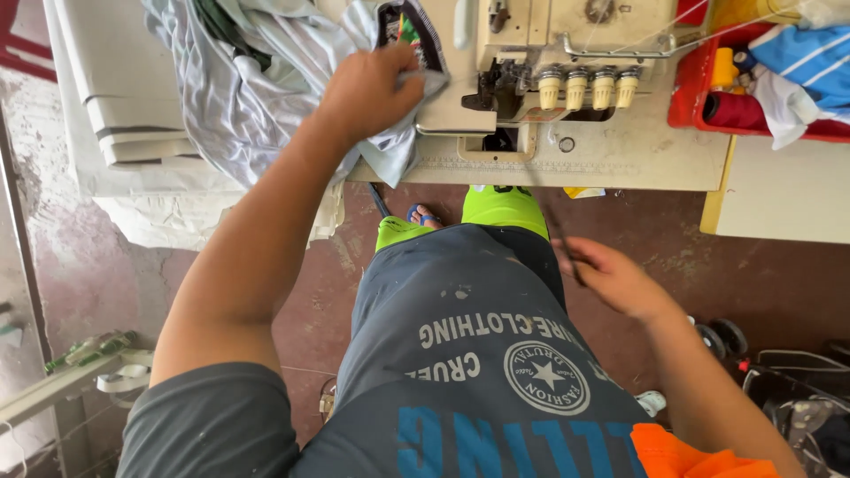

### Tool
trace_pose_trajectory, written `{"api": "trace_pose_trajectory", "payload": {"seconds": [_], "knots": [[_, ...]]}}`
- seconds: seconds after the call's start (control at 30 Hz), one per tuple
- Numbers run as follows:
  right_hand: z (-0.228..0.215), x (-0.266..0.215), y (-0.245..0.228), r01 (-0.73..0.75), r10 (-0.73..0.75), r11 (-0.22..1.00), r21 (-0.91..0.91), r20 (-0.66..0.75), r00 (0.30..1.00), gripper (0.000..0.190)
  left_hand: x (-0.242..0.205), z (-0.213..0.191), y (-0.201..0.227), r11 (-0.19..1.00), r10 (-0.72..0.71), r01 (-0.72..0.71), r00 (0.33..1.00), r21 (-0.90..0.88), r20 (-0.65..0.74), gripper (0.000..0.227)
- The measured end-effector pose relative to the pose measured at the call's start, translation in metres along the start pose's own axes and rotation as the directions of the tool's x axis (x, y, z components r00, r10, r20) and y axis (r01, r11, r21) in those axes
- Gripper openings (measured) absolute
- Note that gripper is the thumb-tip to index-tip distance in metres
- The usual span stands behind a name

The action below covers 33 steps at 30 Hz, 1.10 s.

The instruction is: Using an overlock sewing machine to finish the edges of patterned garment pieces and trimming excess thread with scissors.

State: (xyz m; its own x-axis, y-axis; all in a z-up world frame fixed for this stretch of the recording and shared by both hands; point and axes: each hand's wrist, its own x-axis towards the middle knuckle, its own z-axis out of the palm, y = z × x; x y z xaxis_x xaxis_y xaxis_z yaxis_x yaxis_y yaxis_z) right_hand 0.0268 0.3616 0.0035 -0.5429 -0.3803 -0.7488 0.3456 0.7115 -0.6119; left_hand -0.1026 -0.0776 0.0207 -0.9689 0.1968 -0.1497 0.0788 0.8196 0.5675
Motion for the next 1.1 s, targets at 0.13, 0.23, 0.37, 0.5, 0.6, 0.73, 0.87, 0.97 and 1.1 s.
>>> {"api": "trace_pose_trajectory", "payload": {"seconds": [0.13,0.23,0.37,0.5,0.6,0.73,0.87,0.97,1.1], "knots": [[0.034,0.021,-0.067,-0.016,-0.002,0.943,0.332,0.054,0.999,0.038,-0.034,0.024,0.011,0.982,0.112,-0.115,0.993,0.153,0.028,0.021],[0.056,0.049,-0.075,0.215,-0.194,0.873,0.439,-0.092,0.977,0.030,-0.046,0.068,-0.005,0.977,0.074,-0.057,0.994,0.204,-0.077,0.022],[0.071,0.078,-0.084,0.223,-0.139,0.731,0.645,-0.179,0.974,0.029,-0.048,0.096,-0.012,0.965,0.077,-0.037,0.986,0.258,-0.146,0.026],[0.073,0.085,-0.096,0.264,-0.162,0.731,0.629,-0.216,0.963,0.028,-0.047,0.103,-0.012,0.974,0.059,-0.017,0.982,0.228,-0.179,0.026],[0.079,0.095,-0.083,0.299,-0.173,0.724,0.622,-0.256,0.951,0.024,-0.046,0.106,-0.014,0.978,0.045,-0.007,0.983,0.210,-0.176,0.025],[0.069,0.064,-0.074,0.319,-0.202,0.816,0.482,-0.280,0.938,0.018,-0.060,0.075,-0.015,0.989,-0.008,0.028,0.991,0.145,-0.136,0.022],[0.044,0.047,0.049,0.262,-0.407,0.891,-0.371,-0.396,0.823,0.041,-0.088,-0.025,-0.019,0.939,-0.316,0.299,0.945,-0.172,-0.080,0.027],[0.012,0.035,0.122,0.090,-0.455,0.736,-0.671,-0.393,0.799,0.042,-0.094,-0.077,-0.074,0.878,-0.383,0.254,0.882,-0.406,-0.276,0.028],[-0.030,0.045,0.151,-0.173,-0.369,0.691,-0.702,-0.548,0.750,0.043,-0.125,-0.113,-0.101,0.939,-0.266,0.093,0.807,-0.332,-0.528,0.026]]}}
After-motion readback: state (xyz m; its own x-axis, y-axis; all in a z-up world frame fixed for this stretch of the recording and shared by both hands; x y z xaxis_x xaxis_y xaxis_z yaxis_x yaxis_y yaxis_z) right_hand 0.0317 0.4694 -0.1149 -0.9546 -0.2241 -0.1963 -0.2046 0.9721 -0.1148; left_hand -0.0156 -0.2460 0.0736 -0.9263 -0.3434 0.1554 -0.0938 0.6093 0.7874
